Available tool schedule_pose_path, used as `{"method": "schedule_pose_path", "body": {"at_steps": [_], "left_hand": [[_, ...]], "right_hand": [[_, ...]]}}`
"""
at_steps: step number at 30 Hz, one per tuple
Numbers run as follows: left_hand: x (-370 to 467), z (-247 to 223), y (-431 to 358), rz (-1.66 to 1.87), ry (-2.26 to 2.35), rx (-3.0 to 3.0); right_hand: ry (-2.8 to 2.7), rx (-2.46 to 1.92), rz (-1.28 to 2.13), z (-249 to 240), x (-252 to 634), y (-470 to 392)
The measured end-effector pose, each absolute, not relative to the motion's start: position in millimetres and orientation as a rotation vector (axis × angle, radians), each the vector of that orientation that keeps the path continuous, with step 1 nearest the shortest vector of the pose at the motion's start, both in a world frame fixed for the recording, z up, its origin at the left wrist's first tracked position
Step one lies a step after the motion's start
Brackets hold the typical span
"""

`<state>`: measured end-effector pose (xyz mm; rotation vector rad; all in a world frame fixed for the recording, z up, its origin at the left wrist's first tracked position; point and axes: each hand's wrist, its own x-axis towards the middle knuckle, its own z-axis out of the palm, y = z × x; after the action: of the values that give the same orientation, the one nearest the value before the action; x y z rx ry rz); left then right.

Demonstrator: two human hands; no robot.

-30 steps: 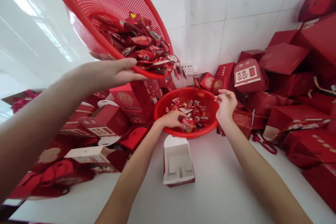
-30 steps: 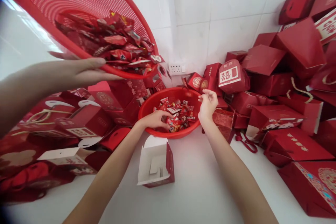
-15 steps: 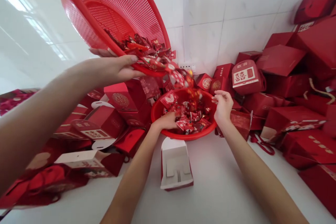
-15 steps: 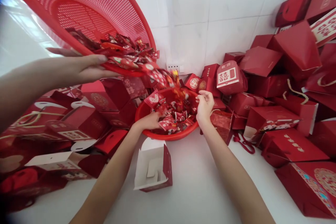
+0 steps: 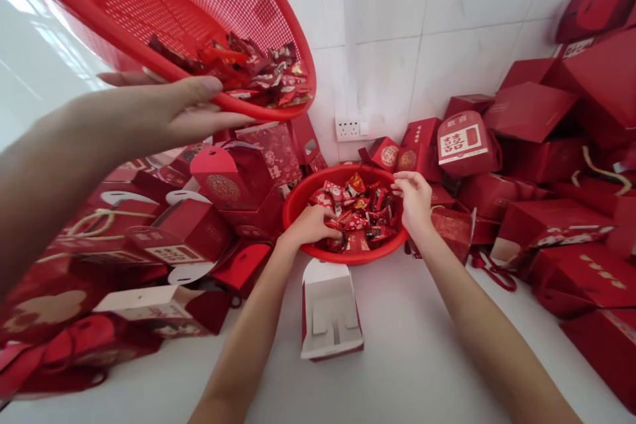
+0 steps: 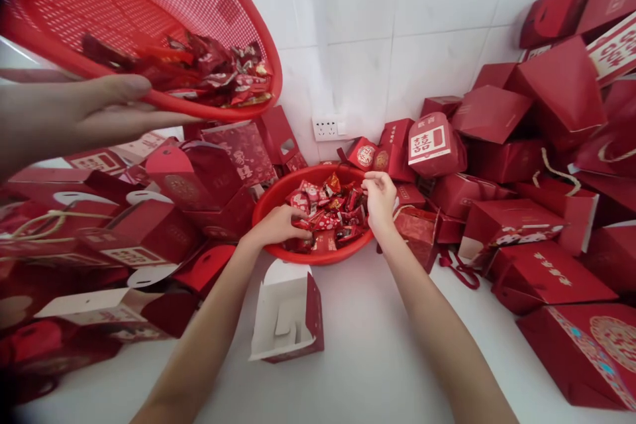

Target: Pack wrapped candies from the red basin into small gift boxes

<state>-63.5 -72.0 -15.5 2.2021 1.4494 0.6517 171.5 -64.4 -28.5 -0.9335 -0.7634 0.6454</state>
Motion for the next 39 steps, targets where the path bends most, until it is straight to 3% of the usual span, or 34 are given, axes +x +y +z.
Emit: {"method": "schedule_pose_path", "body": {"at_steps": [5,18,32,39], "left_hand": [[-66,-8,-70,0.624,1.446,2.242],[-61,-14,-55,1.463,1.253,1.731],[-53,-18,-62,1.3,1.023,1.511],[-52,-18,-65,1.251,1.041,1.473]], "right_hand": [[-0.812,-0.95,0.685,-29,172,-63],[-0.974,-0.982,0.794,-32,173,-62],[-1.505,-0.978,1.195,-25,158,-77],[-1.452,-1.03,1.058,-29,162,-71]]}}
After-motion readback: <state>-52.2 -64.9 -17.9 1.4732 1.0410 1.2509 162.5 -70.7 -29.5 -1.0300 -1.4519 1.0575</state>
